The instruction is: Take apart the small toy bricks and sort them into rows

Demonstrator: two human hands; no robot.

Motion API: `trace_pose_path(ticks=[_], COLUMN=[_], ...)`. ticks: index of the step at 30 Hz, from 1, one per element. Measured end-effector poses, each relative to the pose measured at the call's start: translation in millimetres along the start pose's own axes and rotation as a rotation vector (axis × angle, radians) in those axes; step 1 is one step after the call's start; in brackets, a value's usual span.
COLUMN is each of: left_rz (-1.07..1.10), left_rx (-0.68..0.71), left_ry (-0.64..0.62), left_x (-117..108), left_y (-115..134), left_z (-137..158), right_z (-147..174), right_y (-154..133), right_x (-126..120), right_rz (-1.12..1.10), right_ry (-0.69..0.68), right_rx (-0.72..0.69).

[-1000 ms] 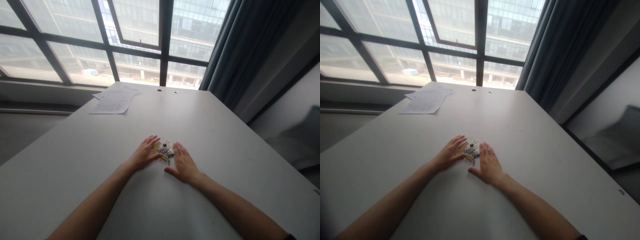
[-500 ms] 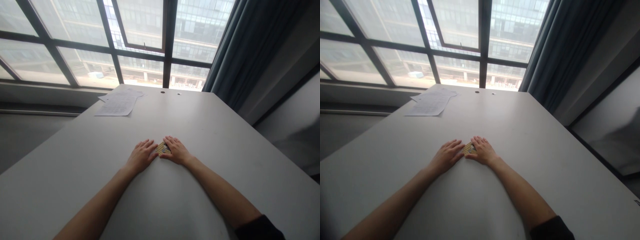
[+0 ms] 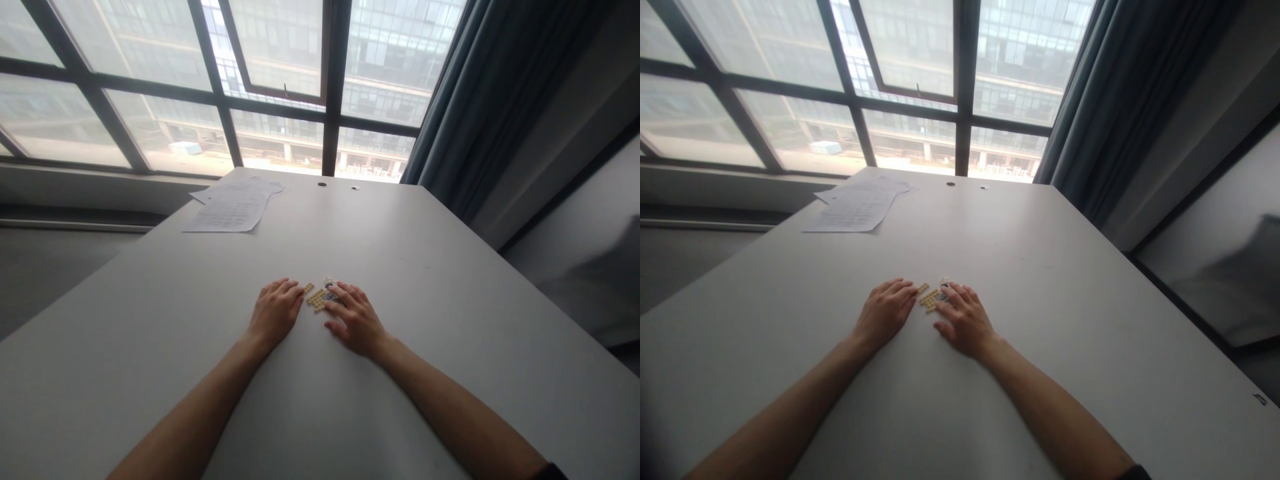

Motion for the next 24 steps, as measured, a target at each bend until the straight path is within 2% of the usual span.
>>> trace_pose_path(ticks=[5, 10, 12, 14, 16, 18, 21, 24], left_rz=[-0.069, -0.028, 0.067, 0.221, 0.358, 0.424, 0.474, 0.548], left_rx=[-0.132, -0.090, -0.086, -0.071, 0.004, 0.096, 0.163, 0.132], left_ry=[0.045, 0.057, 0.080, 0.116, 0.157, 0.205, 0.255, 0.228], left_x=[-5, -9, -16, -25, -35, -44, -53, -52], left_y=[-10, -9, -4, 7, 23, 39, 53, 52], left_z=[1, 2, 6, 13, 23, 34, 44, 44], right_z=[1, 4, 7, 11, 17, 22, 28, 32], right_y=[8, 11, 10, 9, 3, -7, -18, -21], right_x=[-9, -19, -19, -11, 2, 14, 22, 21], right_rz=[-0.084, -0.314, -0.526, -0.835, -1.152, -1.375, -1.531, -1.601], right_ry=[0.149, 0.295, 0.323, 0.315, 0.274, 0.226, 0.219, 0.261], right_rx=[0.066, 0.127, 0.237, 0.416, 0.598, 0.714, 0.798, 0.851])
Point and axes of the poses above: each hand's wrist, its own z-axis away from the middle knuckle, its own x-axis out of the palm, y = z × x, the point moved 6 cm from there along -z, towards the middle knuckle, and after that the axes turned 6 degrees about -z, right-handed, at the moved point
